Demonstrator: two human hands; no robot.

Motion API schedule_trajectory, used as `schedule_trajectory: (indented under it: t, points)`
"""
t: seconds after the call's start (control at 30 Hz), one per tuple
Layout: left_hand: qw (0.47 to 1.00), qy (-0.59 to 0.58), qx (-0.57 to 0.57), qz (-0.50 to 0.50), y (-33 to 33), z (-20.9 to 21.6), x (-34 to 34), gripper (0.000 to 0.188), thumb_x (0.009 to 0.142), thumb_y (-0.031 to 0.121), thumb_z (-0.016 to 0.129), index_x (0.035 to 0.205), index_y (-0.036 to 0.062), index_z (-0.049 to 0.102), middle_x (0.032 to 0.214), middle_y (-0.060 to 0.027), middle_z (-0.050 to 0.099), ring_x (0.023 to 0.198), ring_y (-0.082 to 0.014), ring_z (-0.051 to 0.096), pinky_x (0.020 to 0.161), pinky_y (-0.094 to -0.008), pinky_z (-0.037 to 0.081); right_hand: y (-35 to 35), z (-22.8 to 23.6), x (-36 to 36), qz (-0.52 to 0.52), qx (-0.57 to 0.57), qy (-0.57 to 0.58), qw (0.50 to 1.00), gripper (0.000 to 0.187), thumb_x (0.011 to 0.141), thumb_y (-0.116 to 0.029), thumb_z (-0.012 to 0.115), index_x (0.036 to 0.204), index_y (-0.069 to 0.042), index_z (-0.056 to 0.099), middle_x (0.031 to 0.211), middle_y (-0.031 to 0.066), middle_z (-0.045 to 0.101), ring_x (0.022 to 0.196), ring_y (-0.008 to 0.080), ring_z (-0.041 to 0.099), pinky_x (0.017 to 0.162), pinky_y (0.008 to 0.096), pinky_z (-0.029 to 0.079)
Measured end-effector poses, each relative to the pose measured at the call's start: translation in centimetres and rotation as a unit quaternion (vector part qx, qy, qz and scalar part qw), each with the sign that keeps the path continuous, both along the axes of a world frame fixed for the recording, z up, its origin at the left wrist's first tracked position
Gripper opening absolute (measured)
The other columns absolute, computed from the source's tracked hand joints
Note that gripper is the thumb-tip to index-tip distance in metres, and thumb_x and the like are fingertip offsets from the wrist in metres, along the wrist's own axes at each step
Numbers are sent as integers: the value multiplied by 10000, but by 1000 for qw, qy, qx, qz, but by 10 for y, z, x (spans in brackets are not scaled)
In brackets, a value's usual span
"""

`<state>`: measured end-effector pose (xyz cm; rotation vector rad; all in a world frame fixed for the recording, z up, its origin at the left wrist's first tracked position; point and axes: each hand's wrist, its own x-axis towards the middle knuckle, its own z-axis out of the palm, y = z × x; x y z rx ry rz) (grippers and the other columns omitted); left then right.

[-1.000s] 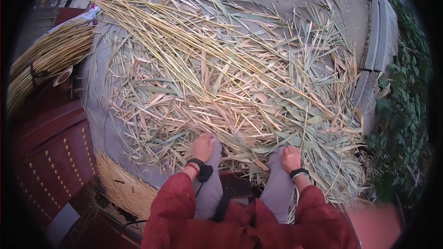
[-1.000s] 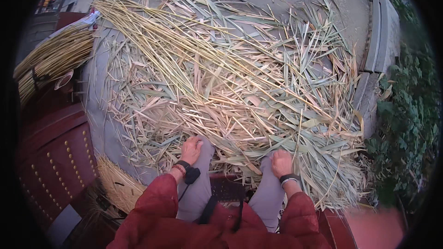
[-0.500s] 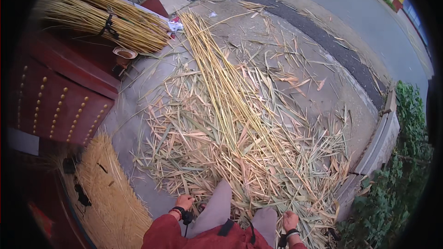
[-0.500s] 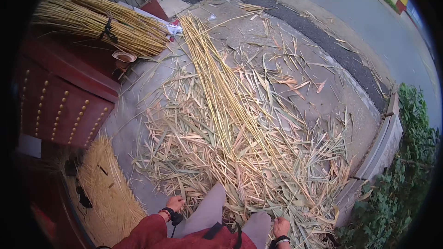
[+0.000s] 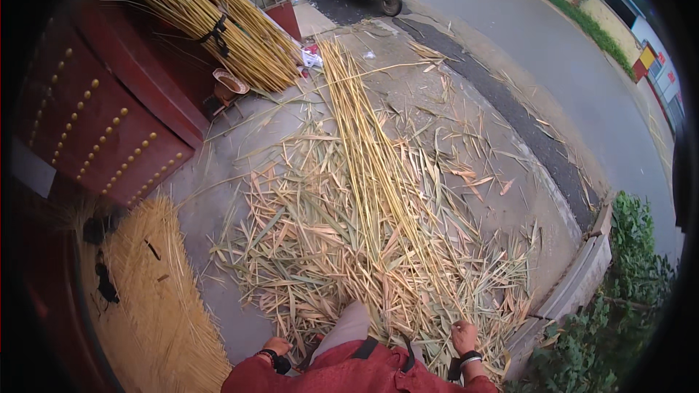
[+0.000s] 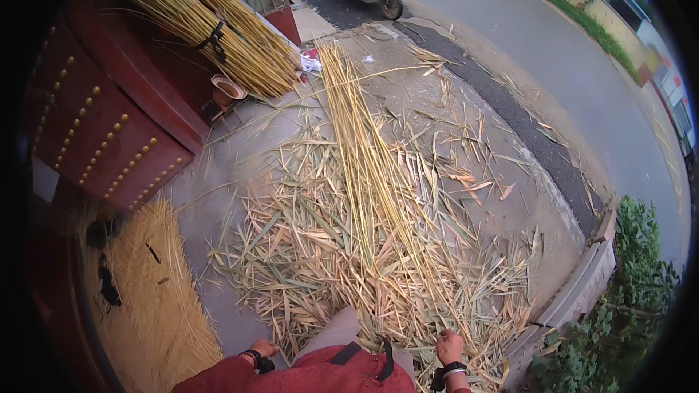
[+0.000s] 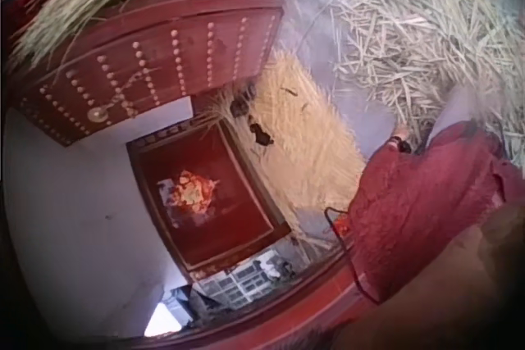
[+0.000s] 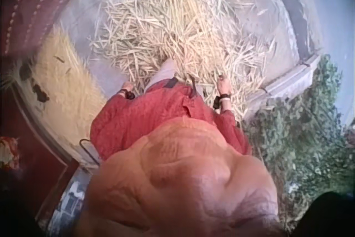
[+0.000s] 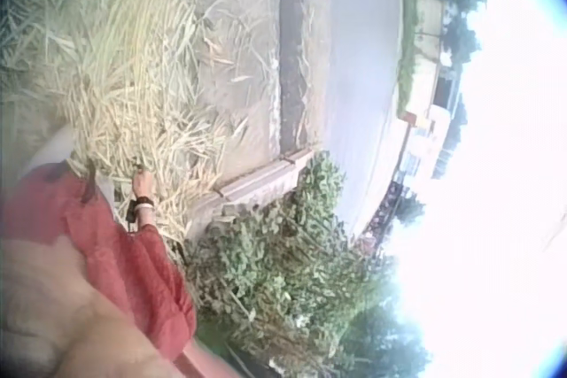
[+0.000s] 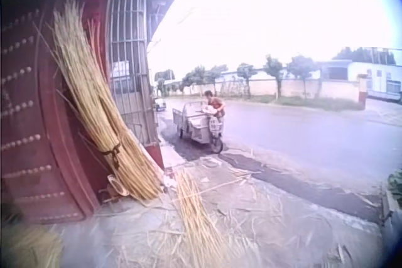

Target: Weaving or bundling dried reed stalks into mats or long strands while sitting on the ground.

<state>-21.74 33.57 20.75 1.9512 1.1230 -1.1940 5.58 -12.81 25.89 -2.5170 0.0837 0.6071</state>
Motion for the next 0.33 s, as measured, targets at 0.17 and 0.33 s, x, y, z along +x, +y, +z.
schedule_trajectory:
  t: [0.17,0.33]
  points:
    - [998,-43,-2,50,42,6,6,297,724,348,567,883,115,660,836,-87,642,828,-265,600,752,-361,457,36,50,10,36,-36,-24,998,160,695,-160,584,799,-49,629,686,176,603,677,337,590,635,396,462]
    - [993,-70,13,91,74,22,6,296,708,336,572,867,103,663,868,-118,635,849,-272,597,785,-354,455,18,43,14,-9,-83,-28,996,161,682,-151,605,774,-21,626,654,170,606,621,253,611,617,380,470]
